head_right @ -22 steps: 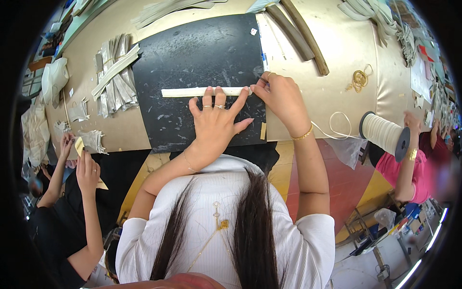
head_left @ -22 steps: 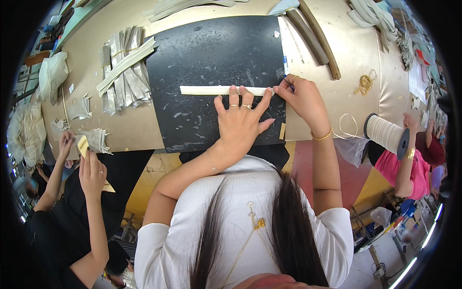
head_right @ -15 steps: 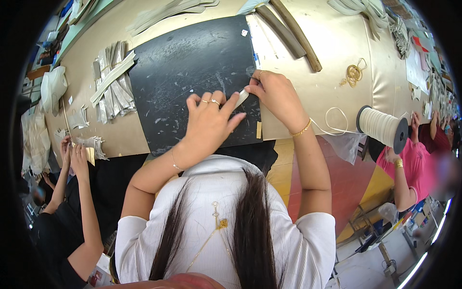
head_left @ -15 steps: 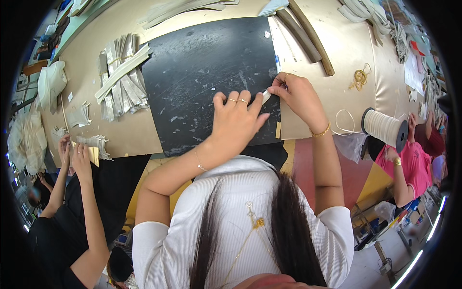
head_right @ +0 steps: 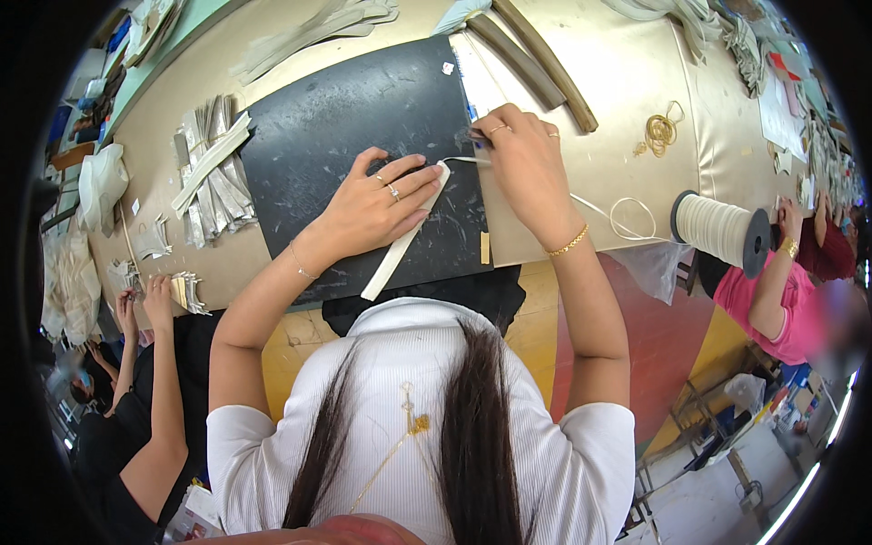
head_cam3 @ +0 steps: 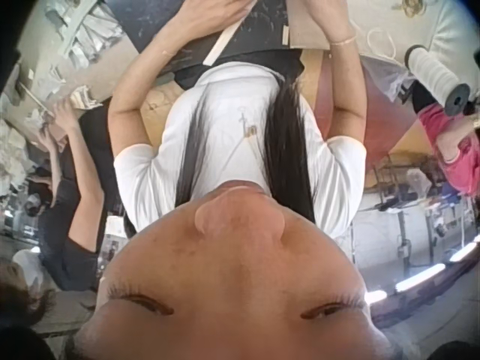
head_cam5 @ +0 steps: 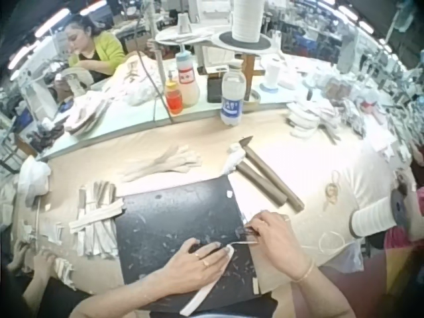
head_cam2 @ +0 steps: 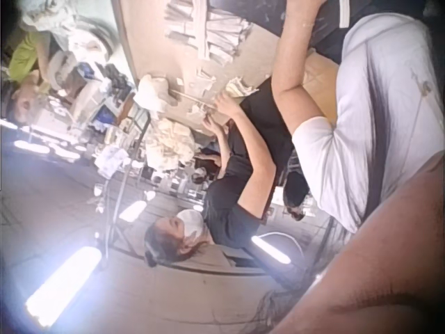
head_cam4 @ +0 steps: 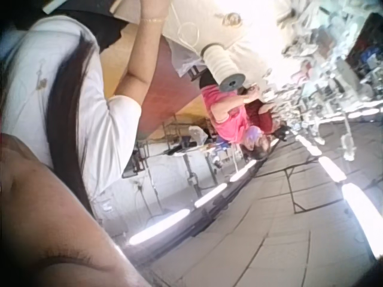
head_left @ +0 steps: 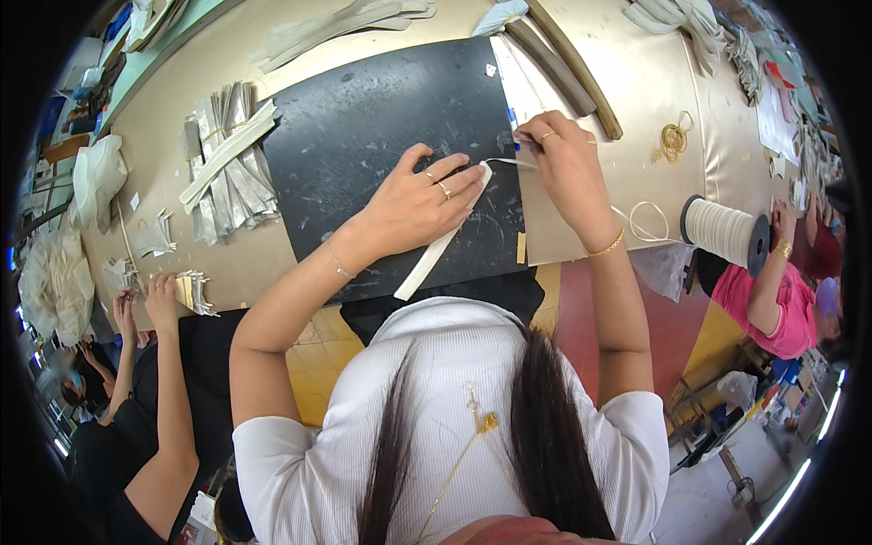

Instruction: The person wraps a white string around a long, narrow fabric strip using a small tool to press the string into place. The person repeats this process on multiple fabric strips, placing finished pieces on the table.

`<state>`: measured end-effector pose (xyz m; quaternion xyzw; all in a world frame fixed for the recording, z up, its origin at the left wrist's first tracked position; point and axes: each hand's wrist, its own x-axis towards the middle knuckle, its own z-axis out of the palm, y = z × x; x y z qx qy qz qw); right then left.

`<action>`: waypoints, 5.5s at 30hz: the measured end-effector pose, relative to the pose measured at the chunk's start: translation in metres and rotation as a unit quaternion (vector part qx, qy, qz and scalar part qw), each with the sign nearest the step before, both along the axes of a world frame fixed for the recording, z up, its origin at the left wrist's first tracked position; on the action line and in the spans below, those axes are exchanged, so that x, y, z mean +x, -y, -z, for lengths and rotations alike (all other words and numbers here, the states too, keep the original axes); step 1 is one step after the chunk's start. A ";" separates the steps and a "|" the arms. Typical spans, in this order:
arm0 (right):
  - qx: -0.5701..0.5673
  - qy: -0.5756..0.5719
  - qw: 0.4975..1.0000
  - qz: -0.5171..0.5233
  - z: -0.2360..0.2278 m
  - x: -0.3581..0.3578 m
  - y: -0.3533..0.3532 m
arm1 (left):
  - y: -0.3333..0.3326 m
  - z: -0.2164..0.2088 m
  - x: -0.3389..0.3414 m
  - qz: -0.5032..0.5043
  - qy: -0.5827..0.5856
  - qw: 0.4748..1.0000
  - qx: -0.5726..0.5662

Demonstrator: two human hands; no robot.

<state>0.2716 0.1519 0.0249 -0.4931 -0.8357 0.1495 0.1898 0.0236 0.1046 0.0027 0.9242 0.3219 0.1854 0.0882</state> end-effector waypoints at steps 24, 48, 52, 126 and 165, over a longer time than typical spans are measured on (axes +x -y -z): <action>0.004 0.009 0.996 -0.088 -0.001 -0.017 0.035 | 0.002 0.002 -0.012 -0.032 0.001 0.999 -0.032; 0.007 0.052 0.995 -0.087 0.008 -0.021 0.047 | -0.002 0.000 -0.010 -0.050 0.026 0.997 -0.049; 0.012 0.065 0.994 -0.089 0.006 -0.022 0.047 | -0.005 0.002 -0.014 -0.022 0.053 0.995 -0.079; -0.062 -0.159 0.985 -0.033 -0.001 -0.095 0.043 | 0.064 0.008 -0.052 -0.323 0.083 0.942 -0.013; -0.117 0.127 0.960 -0.220 -0.018 -0.133 -0.034 | 0.072 0.013 -0.046 -0.326 0.053 0.944 0.002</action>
